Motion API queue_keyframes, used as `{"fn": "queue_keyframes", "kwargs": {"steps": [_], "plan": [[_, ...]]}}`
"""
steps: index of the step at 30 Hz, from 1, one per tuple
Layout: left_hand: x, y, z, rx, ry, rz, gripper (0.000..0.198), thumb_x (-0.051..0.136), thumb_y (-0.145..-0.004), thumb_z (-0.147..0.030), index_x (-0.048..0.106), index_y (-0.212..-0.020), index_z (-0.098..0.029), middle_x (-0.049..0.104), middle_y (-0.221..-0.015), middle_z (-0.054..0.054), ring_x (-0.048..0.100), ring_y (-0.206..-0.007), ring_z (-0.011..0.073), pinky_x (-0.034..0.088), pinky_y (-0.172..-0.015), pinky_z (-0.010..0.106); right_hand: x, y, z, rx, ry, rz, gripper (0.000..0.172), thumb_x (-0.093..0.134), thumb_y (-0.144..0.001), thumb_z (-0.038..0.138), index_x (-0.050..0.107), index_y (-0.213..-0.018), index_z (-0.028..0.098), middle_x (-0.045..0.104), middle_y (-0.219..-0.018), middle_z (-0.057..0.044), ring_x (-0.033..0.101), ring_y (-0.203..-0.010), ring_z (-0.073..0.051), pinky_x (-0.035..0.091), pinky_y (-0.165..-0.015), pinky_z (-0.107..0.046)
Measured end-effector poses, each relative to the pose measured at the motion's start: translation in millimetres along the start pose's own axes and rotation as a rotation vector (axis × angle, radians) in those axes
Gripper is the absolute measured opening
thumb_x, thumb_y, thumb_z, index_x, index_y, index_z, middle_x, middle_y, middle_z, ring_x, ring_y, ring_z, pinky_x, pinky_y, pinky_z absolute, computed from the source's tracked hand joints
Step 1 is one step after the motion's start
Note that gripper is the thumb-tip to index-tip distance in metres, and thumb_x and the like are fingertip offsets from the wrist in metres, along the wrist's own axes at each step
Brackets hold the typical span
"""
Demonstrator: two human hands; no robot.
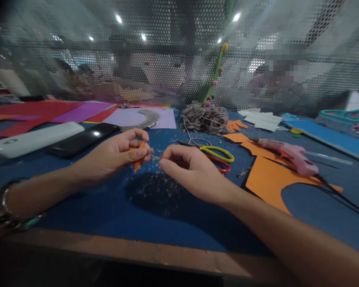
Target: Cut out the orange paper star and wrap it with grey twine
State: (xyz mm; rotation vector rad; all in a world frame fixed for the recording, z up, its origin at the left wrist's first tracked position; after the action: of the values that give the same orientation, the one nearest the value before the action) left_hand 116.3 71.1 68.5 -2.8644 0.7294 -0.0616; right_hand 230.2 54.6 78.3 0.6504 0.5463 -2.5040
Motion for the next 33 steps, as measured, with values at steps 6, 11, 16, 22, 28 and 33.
{"fn": "queue_keyframes", "kwargs": {"steps": [6, 11, 16, 22, 28, 33], "plan": [[2.6, 0.1, 0.7, -0.003, 0.09, 0.057, 0.016, 0.055, -0.079, -0.01, 0.042, -0.087, -0.016, 0.06, -0.063, -0.007, 0.054, -0.052, 0.0018, 0.043, -0.049, 0.01, 1.5, -0.8, 0.1, 0.013, -0.082, 0.017, 0.015, 0.044, -0.077, 0.021, 0.046, -0.063, 0.015, 0.037, -0.054, 0.005, 0.031, -0.048, -0.005, 0.027, -0.044, -0.018], [17.7, 5.1, 3.0, -0.095, 0.101, 0.218, 0.018, 0.057, -0.076, -0.008, 0.043, -0.084, -0.016, 0.06, -0.062, -0.007, 0.054, -0.053, 0.0038, 0.045, -0.049, 0.012, 3.1, -1.3, -1.5, 0.018, -0.071, 0.028, 0.015, 0.046, -0.078, 0.023, 0.049, -0.067, 0.014, 0.04, -0.055, 0.005, 0.033, -0.049, -0.005, 0.028, -0.045, -0.017], [24.7, 9.4, 7.4, -0.148, 0.02, 0.309, 0.017, 0.054, -0.077, -0.006, 0.044, -0.086, -0.017, 0.058, -0.064, -0.006, 0.054, -0.055, 0.0044, 0.044, -0.051, 0.014, 4.0, -0.7, -2.3, 0.02, -0.051, 0.047, 0.016, 0.047, -0.078, 0.025, 0.05, -0.067, 0.014, 0.042, -0.056, 0.004, 0.035, -0.051, -0.005, 0.029, -0.046, -0.018], [21.4, 9.2, 11.4, -0.165, -0.187, 0.269, 0.022, 0.056, -0.078, -0.013, 0.041, -0.093, -0.02, 0.059, -0.068, -0.007, 0.056, -0.062, 0.0056, 0.043, -0.058, 0.016, 5.7, -0.1, -2.0, 0.06, 0.006, 0.06, 0.02, 0.049, -0.078, 0.025, 0.052, -0.063, 0.014, 0.042, -0.053, 0.004, 0.035, -0.048, -0.005, 0.028, -0.043, -0.018], [15.3, 7.7, 10.1, -0.127, -0.292, 0.187, 0.027, 0.057, -0.077, -0.017, 0.04, -0.098, -0.02, 0.058, -0.068, -0.006, 0.056, -0.065, 0.0075, 0.041, -0.059, 0.017, 4.8, 0.9, 1.4, -0.021, 0.146, 0.012, 0.013, 0.05, -0.078, 0.022, 0.056, -0.07, 0.014, 0.048, -0.054, 0.004, 0.039, -0.047, -0.005, 0.03, -0.043, -0.017], [7.3, 3.3, 6.3, -0.092, -0.386, 0.082, 0.027, 0.055, -0.078, -0.02, 0.04, -0.1, -0.017, 0.055, -0.065, -0.006, 0.051, -0.056, 0.006, 0.036, -0.052, 0.016, 2.8, 5.6, 15.2, -0.213, 0.403, -0.077, 0.006, 0.052, -0.075, 0.015, 0.057, -0.072, 0.014, 0.048, -0.052, 0.005, 0.038, -0.045, -0.004, 0.029, -0.045, -0.017]]}}
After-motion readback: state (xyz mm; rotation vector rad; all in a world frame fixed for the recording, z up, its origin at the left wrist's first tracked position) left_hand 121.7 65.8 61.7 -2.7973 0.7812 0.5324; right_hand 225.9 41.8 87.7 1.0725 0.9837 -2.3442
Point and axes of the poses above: each hand's wrist, its own y-axis away from the middle knuckle, its own x-axis out of the palm, z = x × y, the point moved 7 cm from there along -y, towards the middle knuckle
